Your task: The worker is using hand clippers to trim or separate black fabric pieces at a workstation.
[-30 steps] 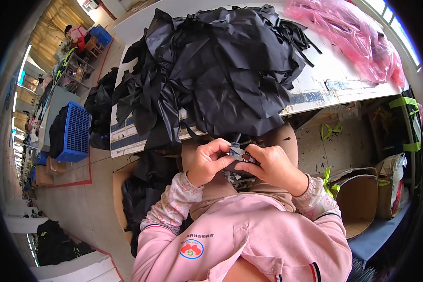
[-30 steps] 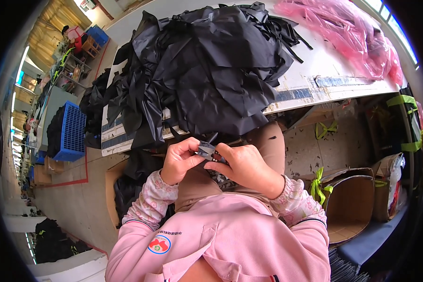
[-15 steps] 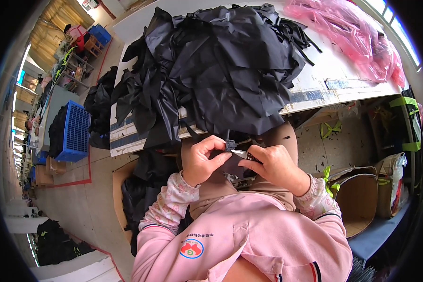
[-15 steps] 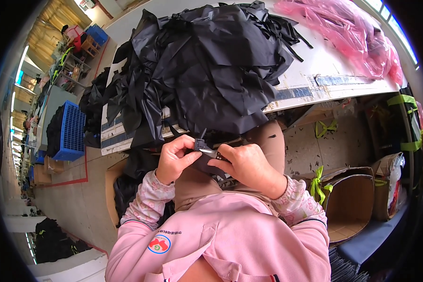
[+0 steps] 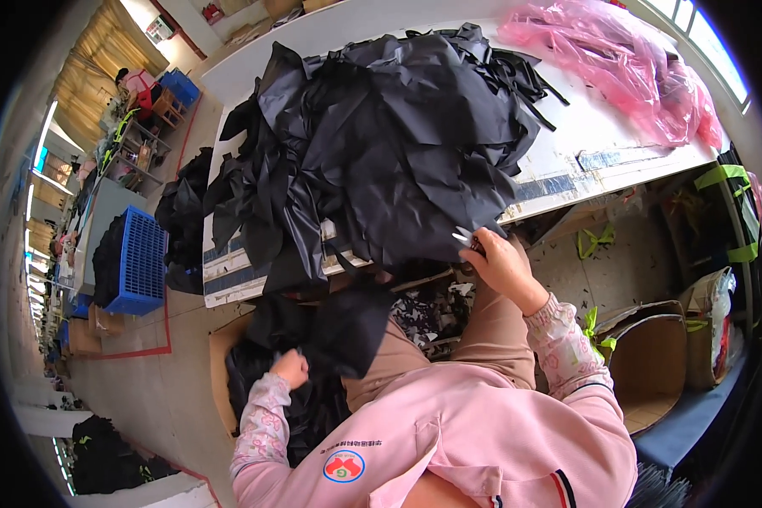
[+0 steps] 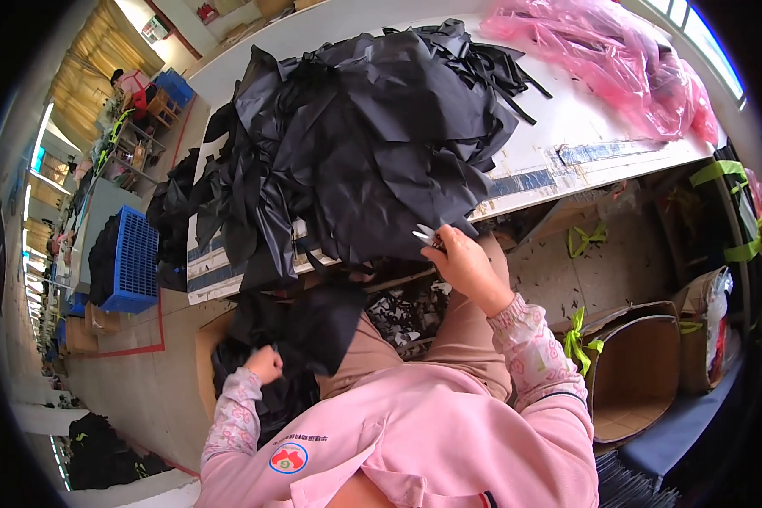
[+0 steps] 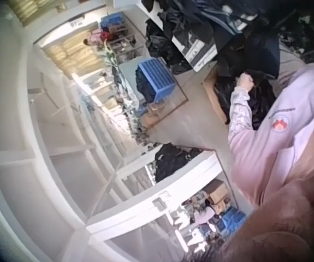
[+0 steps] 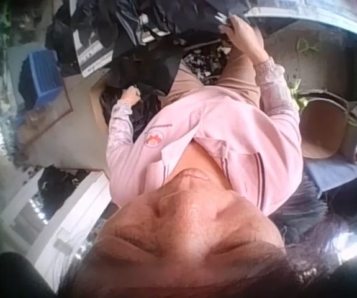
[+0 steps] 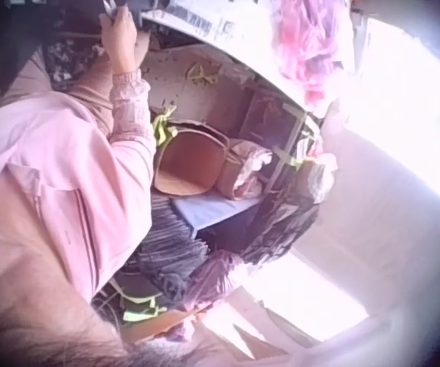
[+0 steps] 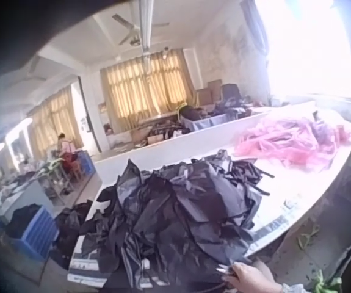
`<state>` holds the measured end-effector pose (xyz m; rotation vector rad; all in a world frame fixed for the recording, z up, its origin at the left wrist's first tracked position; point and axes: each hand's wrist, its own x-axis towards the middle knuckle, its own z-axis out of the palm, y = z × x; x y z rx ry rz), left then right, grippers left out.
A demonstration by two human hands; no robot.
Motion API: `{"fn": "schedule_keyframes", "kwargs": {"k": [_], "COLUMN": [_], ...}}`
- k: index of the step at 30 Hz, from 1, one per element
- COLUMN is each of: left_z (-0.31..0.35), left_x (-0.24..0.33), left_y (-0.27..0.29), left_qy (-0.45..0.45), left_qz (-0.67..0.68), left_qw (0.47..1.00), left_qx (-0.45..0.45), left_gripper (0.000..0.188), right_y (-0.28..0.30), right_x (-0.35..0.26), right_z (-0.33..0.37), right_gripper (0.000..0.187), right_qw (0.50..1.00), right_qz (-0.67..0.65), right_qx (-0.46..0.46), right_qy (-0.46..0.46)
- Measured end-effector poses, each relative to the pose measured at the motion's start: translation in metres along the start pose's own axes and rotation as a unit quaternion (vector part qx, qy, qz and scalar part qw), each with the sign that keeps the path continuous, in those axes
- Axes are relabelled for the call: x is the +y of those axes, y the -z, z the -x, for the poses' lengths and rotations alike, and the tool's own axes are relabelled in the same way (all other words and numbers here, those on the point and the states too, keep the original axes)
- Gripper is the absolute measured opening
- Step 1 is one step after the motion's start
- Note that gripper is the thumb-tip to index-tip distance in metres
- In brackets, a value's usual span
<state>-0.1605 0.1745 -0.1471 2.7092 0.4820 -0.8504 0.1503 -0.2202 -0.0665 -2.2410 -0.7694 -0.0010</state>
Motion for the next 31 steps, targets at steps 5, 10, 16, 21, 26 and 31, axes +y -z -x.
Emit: {"fn": "schedule_keyframes", "kwargs": {"k": [5,10,16,21,26,31], "left_z": [0.062,0.034,-0.001,-0.040,-0.065,-0.113], "left_x": [-0.149,-0.082,0.072,0.187,0.262,0.239], "left_y": [-0.202,-0.123,0.049,0.087,0.105,0.068], "left_qy": [0.043,0.068,-0.106,-0.303,-0.335,-0.341], "left_qz": [0.004,-0.023,0.190,0.278,0.291,0.538], "left_qw": [0.923,0.933,0.967,0.868,0.787,0.727], "left_qx": [-0.382,-0.354,0.136,0.278,0.429,0.256], "left_gripper": [0.065,0.061,0.020,0.059,0.076,0.086], "right_y": [-0.022,-0.040,-0.018,0.002,0.024,0.029], "right_x": [0.024,0.037,-0.009,-0.052,-0.091,-0.117], "right_z": [-0.036,-0.048,-0.037,-0.030,-0.011,0.005], "right_gripper": [0.040,0.033,0.022,0.021,0.018,0.018], "right_qw": [0.996,0.987,0.995,0.978,0.782,0.664], "right_qz": [0.034,0.095,-0.024,-0.200,-0.597,-0.727], "right_qx": [0.029,-0.010,0.098,0.063,-0.107,-0.156], "right_qy": [-0.081,-0.132,-0.002,0.007,-0.143,-0.082]}}
